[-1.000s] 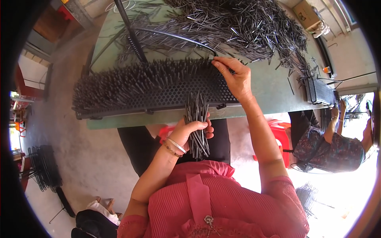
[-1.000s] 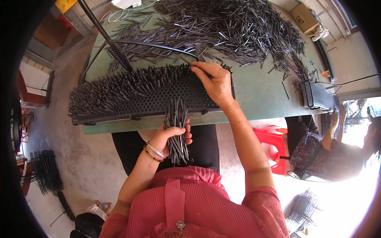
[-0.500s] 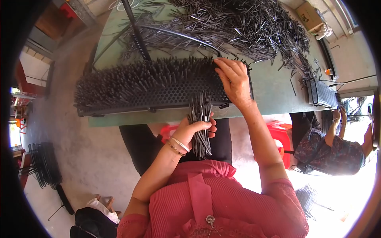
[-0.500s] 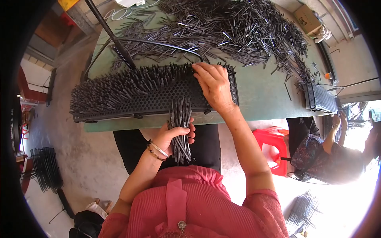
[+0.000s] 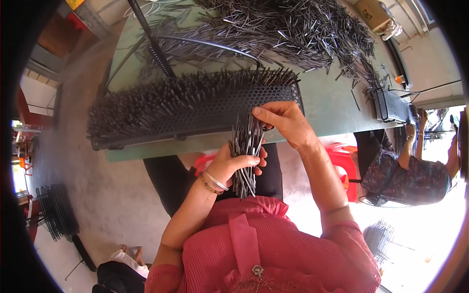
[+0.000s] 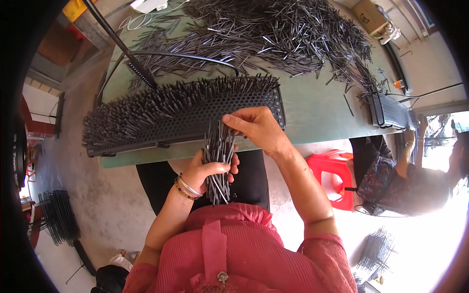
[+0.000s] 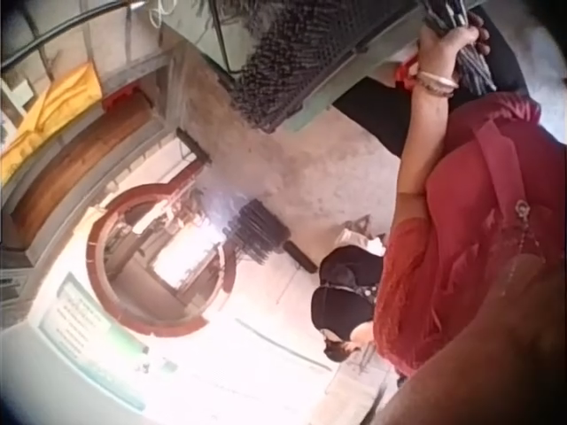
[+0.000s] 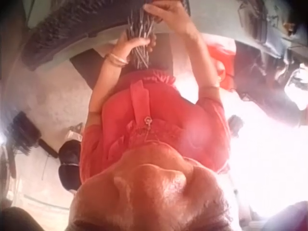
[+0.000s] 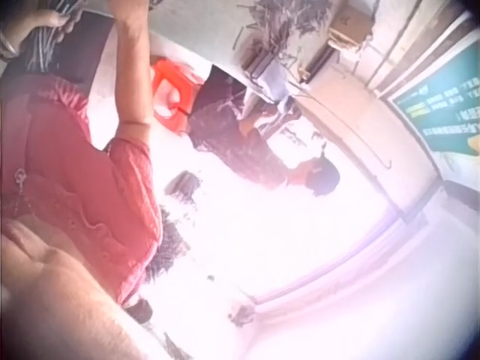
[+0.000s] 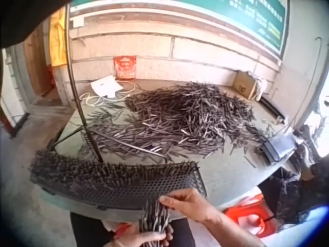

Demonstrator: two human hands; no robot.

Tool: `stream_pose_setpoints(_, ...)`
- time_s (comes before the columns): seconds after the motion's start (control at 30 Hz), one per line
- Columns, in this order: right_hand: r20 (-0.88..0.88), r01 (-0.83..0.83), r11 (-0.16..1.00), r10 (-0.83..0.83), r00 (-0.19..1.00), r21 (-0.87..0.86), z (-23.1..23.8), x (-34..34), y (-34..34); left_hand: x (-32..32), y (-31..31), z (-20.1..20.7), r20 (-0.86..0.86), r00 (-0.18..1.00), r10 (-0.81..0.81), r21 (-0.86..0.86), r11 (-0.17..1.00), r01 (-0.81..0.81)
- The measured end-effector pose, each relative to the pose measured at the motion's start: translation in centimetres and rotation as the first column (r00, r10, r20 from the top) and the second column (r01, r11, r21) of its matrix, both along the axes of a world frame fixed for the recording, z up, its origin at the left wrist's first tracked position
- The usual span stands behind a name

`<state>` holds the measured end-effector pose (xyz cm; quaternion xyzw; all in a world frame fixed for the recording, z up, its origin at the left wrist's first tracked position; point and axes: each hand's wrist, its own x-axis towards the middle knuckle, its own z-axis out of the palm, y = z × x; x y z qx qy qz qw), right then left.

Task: Manually inserting thin metal wires into a perforated plastic grid base to assemble industrial brushes or filters.

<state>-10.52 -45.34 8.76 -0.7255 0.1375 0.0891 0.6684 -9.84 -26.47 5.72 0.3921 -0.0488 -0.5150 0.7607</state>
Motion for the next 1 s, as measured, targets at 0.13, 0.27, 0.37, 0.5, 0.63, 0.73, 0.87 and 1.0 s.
stream_pose_setpoints(0.13, 0.079, 0.058, 0.998, -0.057, 0.995, -0.019, -0.8, -0.2, -0.3, -0.3, -0.2, -0.3, -0.095, 0.995, 0.012, -0.008, 1.000, -0.013)
stream_pose_setpoints(0.27, 0.240, 0.156, 0.988, -0.155, 0.958, 0.014, -0.6, 0.3, -0.9, -0.2, -0.3, -0.8, -0.105, 0.994, 0.015, 0.010, 1.000, -0.014)
stream_pose_setpoints(0.37, 0.333, 0.296, 0.955, -0.291, 0.897, 0.038, 0.1, 1.1, -1.3, -0.1, -0.4, -1.6, -0.099, 0.995, 0.032, -0.007, 0.999, -0.032)
stream_pose_setpoints(0.5, 0.552, 0.470, 0.882, -0.399, 0.732, 0.014, -0.3, 3.3, -2.5, -0.1, -1.1, -1.1, -0.159, 0.984, 0.078, 0.033, 0.997, -0.074)
stream_pose_setpoints(0.63, 0.616, 0.506, 0.862, -0.388, 0.685, -0.020, -2.1, 5.1, -3.3, -0.2, -1.2, -1.4, -0.192, 0.977, 0.097, 0.056, 0.995, -0.087)
stream_pose_setpoints(0.73, 0.662, 0.521, 0.849, -0.341, 0.667, -0.088, -3.4, 5.9, -3.2, -0.1, -1.1, -1.2, -0.217, 0.971, 0.100, 0.050, 0.995, -0.091)
stream_pose_setpoints(0.87, 0.678, 0.564, 0.816, -0.342, 0.651, -0.130, -3.4, 5.5, -2.8, 0.0, -1.0, -1.1, -0.217, 0.973, 0.079, 0.015, 0.997, -0.077)
stream_pose_setpoints(1.0, 0.655, 0.620, 0.783, -0.442, 0.613, -0.051, -3.4, 5.5, -2.4, -0.2, -1.1, -1.2, -0.248, 0.964, 0.092, 0.034, 0.996, -0.087)
